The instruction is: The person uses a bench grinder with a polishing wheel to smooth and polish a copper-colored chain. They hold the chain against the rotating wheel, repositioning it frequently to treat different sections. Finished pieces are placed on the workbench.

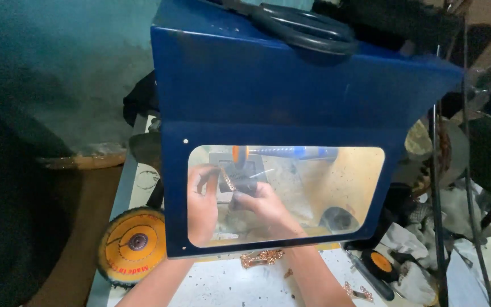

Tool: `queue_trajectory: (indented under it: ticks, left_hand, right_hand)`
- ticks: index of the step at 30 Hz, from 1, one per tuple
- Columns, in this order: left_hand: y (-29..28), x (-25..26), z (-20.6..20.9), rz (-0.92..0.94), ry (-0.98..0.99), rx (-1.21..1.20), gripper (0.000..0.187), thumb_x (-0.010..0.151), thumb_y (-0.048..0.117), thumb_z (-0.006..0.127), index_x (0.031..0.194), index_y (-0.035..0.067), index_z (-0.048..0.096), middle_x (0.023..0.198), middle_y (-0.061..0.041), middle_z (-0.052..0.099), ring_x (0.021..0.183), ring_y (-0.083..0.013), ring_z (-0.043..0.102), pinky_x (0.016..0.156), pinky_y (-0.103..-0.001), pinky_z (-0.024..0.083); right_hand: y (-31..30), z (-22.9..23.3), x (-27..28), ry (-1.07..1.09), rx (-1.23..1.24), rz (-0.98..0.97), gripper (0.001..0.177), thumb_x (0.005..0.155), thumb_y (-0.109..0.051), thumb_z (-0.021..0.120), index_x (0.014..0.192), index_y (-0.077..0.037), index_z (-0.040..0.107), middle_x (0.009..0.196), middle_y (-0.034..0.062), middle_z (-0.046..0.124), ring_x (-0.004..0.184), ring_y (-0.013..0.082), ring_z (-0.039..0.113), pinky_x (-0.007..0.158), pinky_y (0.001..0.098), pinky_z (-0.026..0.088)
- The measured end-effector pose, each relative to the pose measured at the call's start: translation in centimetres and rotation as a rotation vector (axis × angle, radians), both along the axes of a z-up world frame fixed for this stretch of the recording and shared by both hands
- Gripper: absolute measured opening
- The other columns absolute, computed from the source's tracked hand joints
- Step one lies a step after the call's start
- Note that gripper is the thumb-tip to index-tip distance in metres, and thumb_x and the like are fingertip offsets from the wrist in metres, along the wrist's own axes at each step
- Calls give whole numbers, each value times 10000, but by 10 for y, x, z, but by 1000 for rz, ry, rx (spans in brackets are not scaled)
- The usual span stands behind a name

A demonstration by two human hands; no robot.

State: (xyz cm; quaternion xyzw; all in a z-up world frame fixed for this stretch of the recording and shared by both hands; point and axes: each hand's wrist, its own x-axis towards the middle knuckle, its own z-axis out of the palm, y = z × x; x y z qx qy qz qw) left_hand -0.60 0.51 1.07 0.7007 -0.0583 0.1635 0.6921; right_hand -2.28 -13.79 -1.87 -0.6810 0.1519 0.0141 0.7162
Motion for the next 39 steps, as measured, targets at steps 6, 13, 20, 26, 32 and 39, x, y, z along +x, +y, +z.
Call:
queue_trajectory:
  ticks: [6,13,20,26,32,39]
  left_hand:
    - [-12,21,-37,-43,15,39,155,1005,76,630,1115,156,704,1061,-7,697,1109,-193,695,1041,-399,539]
    - [-12,11,-26,-76,-3,61,216,1019,95,608,1220,158,658,1144,-40,700,1181,-222,674,1080,-446,514]
    - [-15,19,-40,-75,-177,135,353,998,35,611,1341,121,619,1231,-91,699,1202,-280,660,1055,-445,509]
    - [-14,20,-44,-101,-244,153,400,972,9,637,1358,109,616,1241,-106,712,1186,-291,674,1044,-447,521]
    - [-10,17,-26,-187,16,16,428,1005,129,600,1431,115,562,1327,-122,680,1277,-284,634,1105,-450,486]
    - [-13,19,-28,-315,185,-29,392,1003,276,626,1363,126,661,1278,-91,735,1203,-220,696,1067,-406,532]
  right_hand:
    - [1,35,-16,-58,-186,138,313,889,-99,744,1195,-37,764,1105,100,773,1041,172,692,978,415,554]
    - [7,48,-31,-109,-284,171,192,808,-135,749,970,-43,796,814,39,736,792,135,654,811,356,584]
    - [2,12,-14,-255,-254,136,256,816,-4,665,1034,-10,799,918,44,769,914,108,634,867,370,586]
    - [17,30,-16,-207,-216,61,96,816,-89,724,883,-63,787,792,26,727,757,112,613,727,335,564]
    - [29,33,-11,-185,-66,-58,191,887,-207,769,761,-65,760,655,32,676,614,85,564,565,292,528]
    - [18,7,8,-257,208,-134,286,984,-152,658,710,-84,615,578,49,563,427,111,501,396,254,419]
